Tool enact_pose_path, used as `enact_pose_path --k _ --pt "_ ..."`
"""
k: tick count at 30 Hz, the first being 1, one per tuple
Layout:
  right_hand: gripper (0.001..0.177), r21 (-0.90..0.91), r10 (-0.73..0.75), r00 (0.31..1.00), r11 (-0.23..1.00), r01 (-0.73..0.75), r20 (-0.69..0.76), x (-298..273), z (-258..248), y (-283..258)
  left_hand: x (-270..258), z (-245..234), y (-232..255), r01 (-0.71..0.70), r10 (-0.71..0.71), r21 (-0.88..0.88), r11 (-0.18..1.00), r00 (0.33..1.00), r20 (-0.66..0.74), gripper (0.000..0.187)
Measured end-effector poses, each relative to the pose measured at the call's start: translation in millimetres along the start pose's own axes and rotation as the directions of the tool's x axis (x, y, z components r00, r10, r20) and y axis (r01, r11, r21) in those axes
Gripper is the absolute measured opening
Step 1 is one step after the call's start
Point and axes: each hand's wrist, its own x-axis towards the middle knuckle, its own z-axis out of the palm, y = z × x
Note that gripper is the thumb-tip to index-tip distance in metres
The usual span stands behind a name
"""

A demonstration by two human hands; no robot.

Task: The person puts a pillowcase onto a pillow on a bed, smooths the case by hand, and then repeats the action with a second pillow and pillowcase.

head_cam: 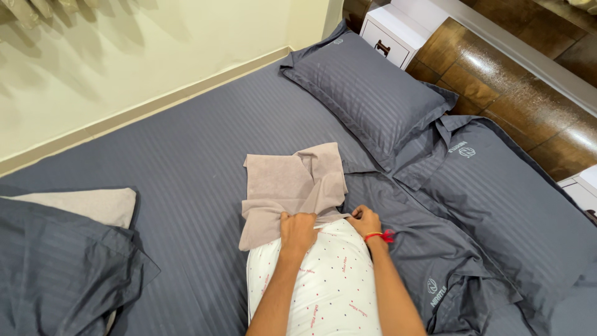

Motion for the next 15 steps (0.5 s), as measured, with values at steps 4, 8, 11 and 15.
enact_pose_path --k 4,8,11,15 --pt "0.034 -0.031 -0.195 0.98 0.98 0.196 0.03 -9.9 -22.1 8.0 -5.2 -15.7 -8.3 -0.076 0.065 -0.083 0.994 0.99 -0.125 0.019" --pt "0.029 -0.08 -0.046 0.996 0.995 0.051 0.073 -17.6 -16.7 21.6 -5.3 -7.7 -6.5 -0.061 0.068 0.048 0.997 0.988 -0.141 0.019" --pt "0.019 0.458 -0.026 0.976 0.886 -0.077 0.214 -12.3 7.0 29.4 7.5 0.5 4.4 -0.018 0.034 0.18 0.984 0.996 -0.082 0.025" --pt "0.016 0.745 -0.033 0.971 0.647 -0.161 0.238 -5.1 20.9 33.0 37.8 9.1 29.4 -0.002 0.003 -0.002 1.0 0.976 0.22 0.069"
